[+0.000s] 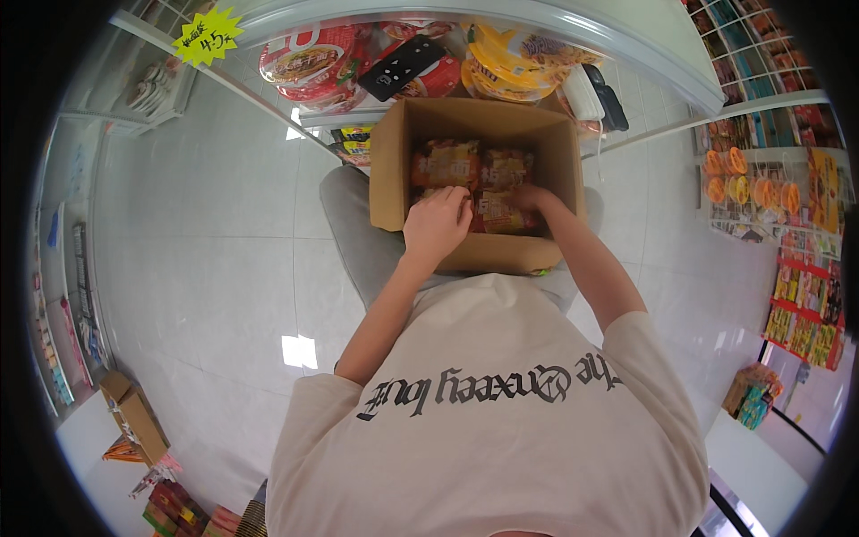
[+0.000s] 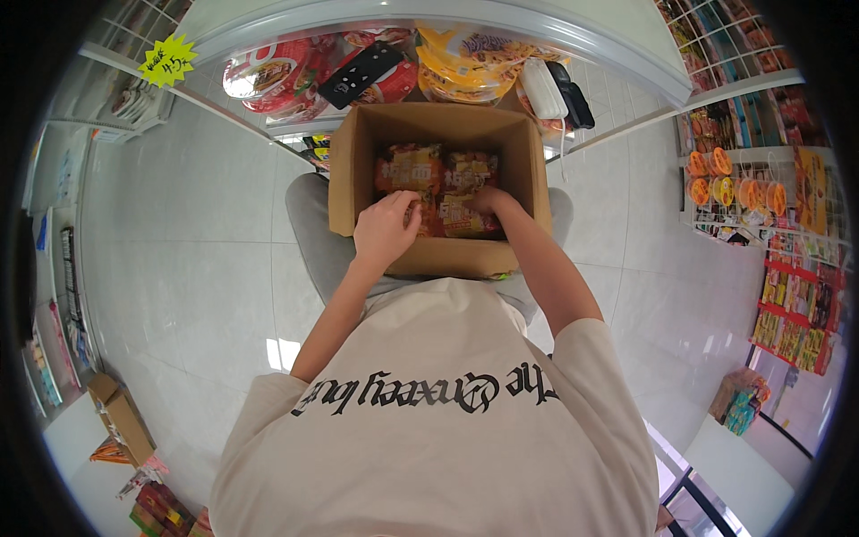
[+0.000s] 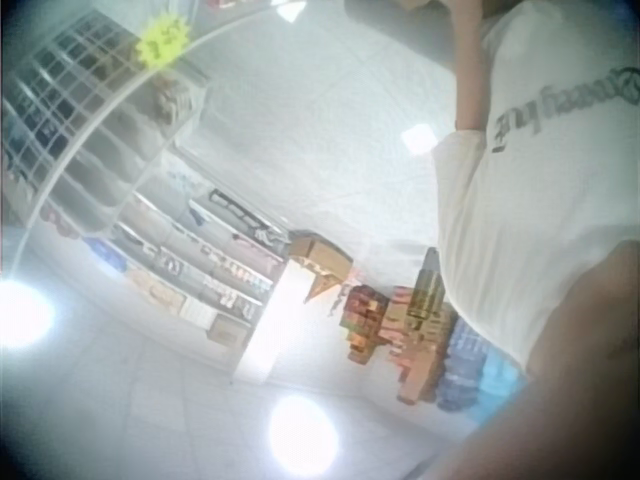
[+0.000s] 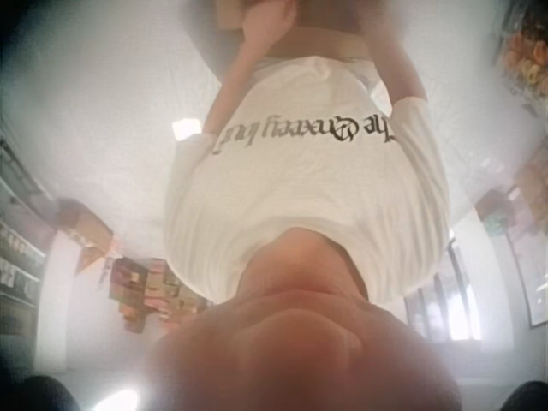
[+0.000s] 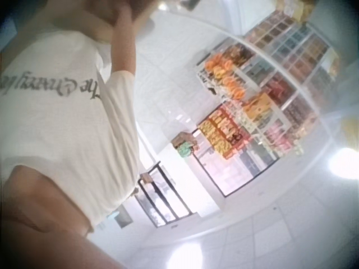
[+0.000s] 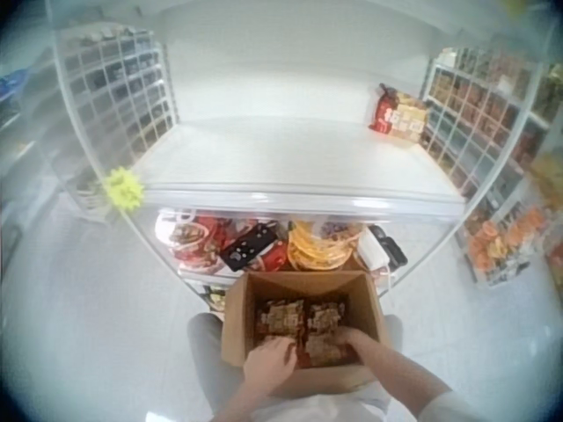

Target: The person repeatedly picks snack packages from a shelf and places them into a cardboard box. The person handles the packages one at a time, arranging them inside the box.

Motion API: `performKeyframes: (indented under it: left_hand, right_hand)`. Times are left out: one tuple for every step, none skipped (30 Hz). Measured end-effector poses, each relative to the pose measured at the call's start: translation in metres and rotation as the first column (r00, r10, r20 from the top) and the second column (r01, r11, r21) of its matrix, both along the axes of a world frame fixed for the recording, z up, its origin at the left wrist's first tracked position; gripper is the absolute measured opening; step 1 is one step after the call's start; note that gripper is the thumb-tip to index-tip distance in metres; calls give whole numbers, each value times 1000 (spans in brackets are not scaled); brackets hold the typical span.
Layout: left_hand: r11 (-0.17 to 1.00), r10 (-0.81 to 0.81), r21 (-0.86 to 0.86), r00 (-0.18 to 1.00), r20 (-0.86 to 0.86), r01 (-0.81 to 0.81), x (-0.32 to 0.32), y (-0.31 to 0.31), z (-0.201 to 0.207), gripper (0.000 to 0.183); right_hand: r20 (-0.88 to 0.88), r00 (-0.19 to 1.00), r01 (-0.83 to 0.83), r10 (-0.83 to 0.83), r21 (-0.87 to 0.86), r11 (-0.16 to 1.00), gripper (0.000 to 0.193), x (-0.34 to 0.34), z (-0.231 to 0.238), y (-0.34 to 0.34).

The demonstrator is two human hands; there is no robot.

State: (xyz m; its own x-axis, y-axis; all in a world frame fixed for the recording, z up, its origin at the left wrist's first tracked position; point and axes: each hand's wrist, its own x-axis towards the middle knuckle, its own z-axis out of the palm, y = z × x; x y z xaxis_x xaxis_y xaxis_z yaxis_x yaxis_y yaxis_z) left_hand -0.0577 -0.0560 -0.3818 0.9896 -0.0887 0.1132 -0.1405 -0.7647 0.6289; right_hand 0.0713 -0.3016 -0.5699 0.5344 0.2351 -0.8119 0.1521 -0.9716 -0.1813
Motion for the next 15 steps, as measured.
performKeyframes:
  left_hand:
    - [1000,2,-4,1000,15,-2,1,-1,-1,13]
    - [1000,22,1,1000,18,-22,-1,2,-5,12]
    - [998,58,6,998,17,-58,-5,7,-10,12]
    - [998,61,6,998,25,-62,-6,7,-9,11]
    - [999,53,6,998,36,-53,-5,5,-8,11]
    - [999,48,5,998,47,-48,-4,4,-7,10]
    - [999,44,8,997,57,-45,-4,4,-7,10]
    - [999,31,12,997,72,-32,-3,4,-6,10]
    - [1000,13,15,996,88,-14,-1,3,-6,11]
    - [1000,0,18,995,102,-1,0,2,-6,11]
    - [1000,-1,19,995,105,-1,0,1,-6,11]
    - [1000,-4,19,994,107,2,-1,1,-7,11]
    - [1000,-4,23,994,108,1,-2,1,-7,10]
    - [999,2,33,995,97,-5,-3,2,-7,10]
    - [999,5,42,996,87,-9,-4,2,-7,10]
  right_hand:
    - [27,998,61,-59,-50,997,46,-2,0,-1]
    - [122,993,2,7,-71,997,43,-8,24,15]
    - [210,974,-71,90,-95,993,41,-19,82,44]
    - [304,942,-108,142,-126,986,40,-24,119,56]
    - [288,949,-94,127,-127,987,39,-25,118,55]
    - [272,955,-84,116,-127,988,39,-25,116,55]
    - [254,961,-76,106,-124,989,39,-25,111,55]
    - [159,965,-192,206,-102,976,38,-26,91,49]
    - [67,951,-297,302,-70,952,38,-28,58,38]
    - [-24,916,-401,401,-26,916,39,-29,36,31]
    - [-83,899,-434,430,-32,900,37,-28,29,32]
    - [-142,879,-465,456,-36,885,35,-26,23,34]
    - [-201,853,-498,482,-35,866,34,-26,24,39]
    - [-170,879,-456,446,-20,890,33,-26,27,40]
    - [-140,904,-410,405,-5,912,33,-27,30,38]
